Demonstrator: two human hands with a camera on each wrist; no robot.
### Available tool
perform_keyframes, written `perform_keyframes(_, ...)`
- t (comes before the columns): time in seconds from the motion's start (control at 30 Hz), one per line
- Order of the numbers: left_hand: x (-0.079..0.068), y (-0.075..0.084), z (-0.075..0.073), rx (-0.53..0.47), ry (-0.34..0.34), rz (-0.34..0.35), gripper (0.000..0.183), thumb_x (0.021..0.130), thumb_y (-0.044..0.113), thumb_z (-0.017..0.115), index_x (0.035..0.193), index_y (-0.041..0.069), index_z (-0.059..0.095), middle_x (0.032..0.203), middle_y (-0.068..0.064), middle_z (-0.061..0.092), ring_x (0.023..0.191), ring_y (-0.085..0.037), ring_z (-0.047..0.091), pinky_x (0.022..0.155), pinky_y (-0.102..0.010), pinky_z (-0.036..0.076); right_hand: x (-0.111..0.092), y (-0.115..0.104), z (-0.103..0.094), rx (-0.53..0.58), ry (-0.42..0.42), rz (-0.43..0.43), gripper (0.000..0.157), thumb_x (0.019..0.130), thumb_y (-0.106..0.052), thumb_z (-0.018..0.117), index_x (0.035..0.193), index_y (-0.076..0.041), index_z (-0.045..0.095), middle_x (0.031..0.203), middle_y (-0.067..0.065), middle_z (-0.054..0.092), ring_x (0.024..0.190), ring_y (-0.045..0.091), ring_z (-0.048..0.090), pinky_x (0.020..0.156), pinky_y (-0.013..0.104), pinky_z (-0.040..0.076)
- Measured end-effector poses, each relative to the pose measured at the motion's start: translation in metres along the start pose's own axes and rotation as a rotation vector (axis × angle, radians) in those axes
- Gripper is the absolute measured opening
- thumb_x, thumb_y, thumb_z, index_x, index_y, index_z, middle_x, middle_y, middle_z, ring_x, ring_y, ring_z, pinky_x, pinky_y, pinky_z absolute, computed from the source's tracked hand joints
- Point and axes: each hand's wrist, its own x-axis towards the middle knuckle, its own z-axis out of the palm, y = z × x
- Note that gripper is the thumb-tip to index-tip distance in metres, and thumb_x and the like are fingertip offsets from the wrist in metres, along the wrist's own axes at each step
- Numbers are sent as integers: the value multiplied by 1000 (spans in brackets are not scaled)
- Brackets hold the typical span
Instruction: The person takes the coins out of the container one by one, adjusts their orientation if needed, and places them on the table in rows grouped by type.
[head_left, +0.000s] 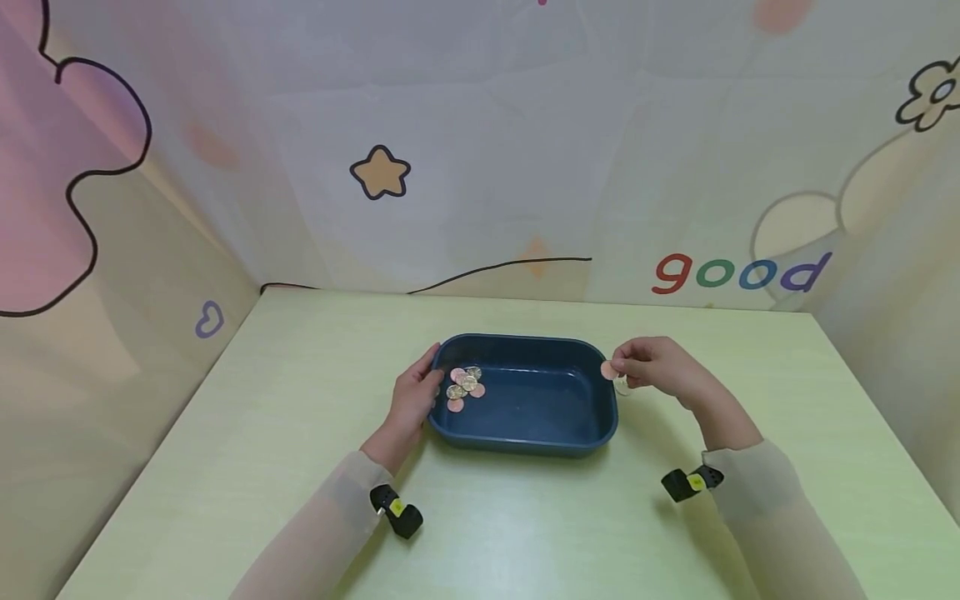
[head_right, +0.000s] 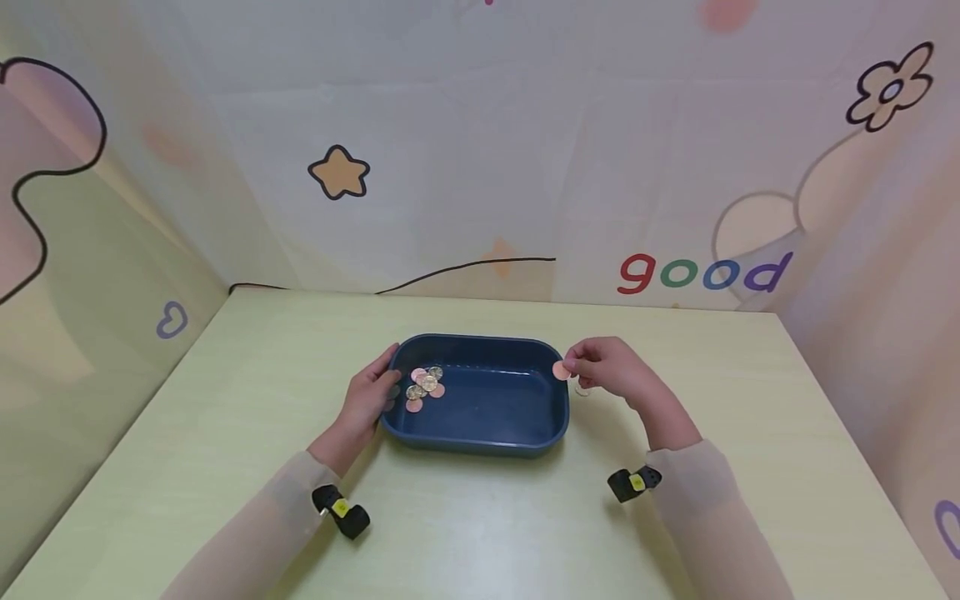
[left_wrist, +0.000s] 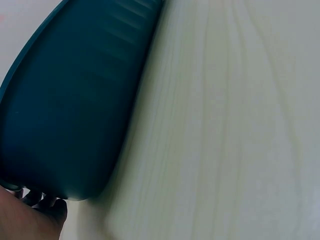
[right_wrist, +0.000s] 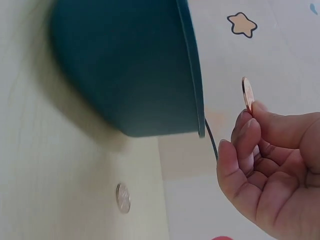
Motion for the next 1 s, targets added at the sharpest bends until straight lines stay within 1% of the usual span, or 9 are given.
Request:
perform_keyframes(0.3, -2, 1, 0, -17, -21, 17, 51, 101, 11, 45, 151, 18, 41, 160, -5, 37, 151, -26, 28, 120, -43, 32, -12, 17, 1, 0, 26, 27, 33, 99, -22, 57, 115, 7, 60, 90, 8, 63, 78, 17, 55, 80, 32, 54)
perform_keyframes(0.43, -2, 2, 1, -3, -3, 5, 51, 101, 12, 45, 151, 20, 42, 159, -4, 39, 145, -27, 39, 117, -39, 38, -17, 24, 1, -13, 41, 48, 33, 99, -22, 58, 114, 7, 60, 91, 12, 63, 78, 18, 55, 79, 31, 54)
perform_keyframes(0.53, -2, 2, 1, 6, 14, -6, 51, 101, 11, 45, 151, 21, 42, 159, -4, 39, 123, -24, 53, 92, -25, 51, -19, 28, 3, -9, 40, 66, 32, 99, -21, 58, 114, 7, 60, 91, 12, 62, 79, 18, 55, 77, 29, 53)
perform_keyframes(0.67, -1, 0, 0, 13, 12, -9, 51, 101, 12, 45, 151, 22, 42, 159, -4, 38, 115, -21, 51, 73, -20, 42, -20, 36, 7, 6, 28, 82, 29, 98, -18, 58, 112, 8, 61, 89, 10, 62, 77, 18, 54, 74, 26, 53)
perform_keyframes(0.77, -1, -1, 0, 18, 16, -6, 51, 101, 12, 45, 150, 22, 43, 158, -4, 41, 108, -23, 53, 76, -24, 43, -19, 41, 10, 11, 20, 90, 26, 98, -14, 58, 110, 9, 61, 88, 10, 62, 75, 17, 53, 71, 24, 53)
perform_keyframes(0.87, 0, -2, 0, 27, 5, 4, 51, 101, 12, 45, 151, 22, 42, 159, -3, 39, 127, -24, 53, 105, -30, 48, -17, 46, 13, 6, 14, 86, 24, 98, -11, 57, 108, 10, 62, 87, 11, 64, 73, 16, 53, 68, 24, 52)
perform_keyframes(0.9, 1, -2, 0, 16, 1, 5, 51, 101, 12, 45, 151, 22, 42, 158, -3, 39, 124, -26, 54, 98, -30, 48, -17, 47, 13, 3, 11, 84, 23, 98, -11, 57, 107, 10, 62, 86, 11, 64, 73, 16, 53, 68, 24, 52)
perform_keyframes(0.93, 1, -2, 0, 10, -4, 8, 51, 101, 12, 45, 151, 21, 42, 158, -3, 40, 129, -27, 52, 104, -32, 47, -16, 48, 14, 1, 9, 83, 23, 98, -10, 56, 107, 10, 62, 86, 11, 64, 72, 16, 54, 67, 24, 52)
perform_keyframes(1.0, 1, -2, -1, -3, -21, 19, 51, 101, 11, 44, 152, 19, 40, 160, -4, 37, 148, -26, 34, 117, -38, 37, -15, 50, 15, -7, 5, 82, 22, 97, -10, 57, 105, 10, 63, 85, 10, 64, 71, 15, 54, 65, 23, 51)
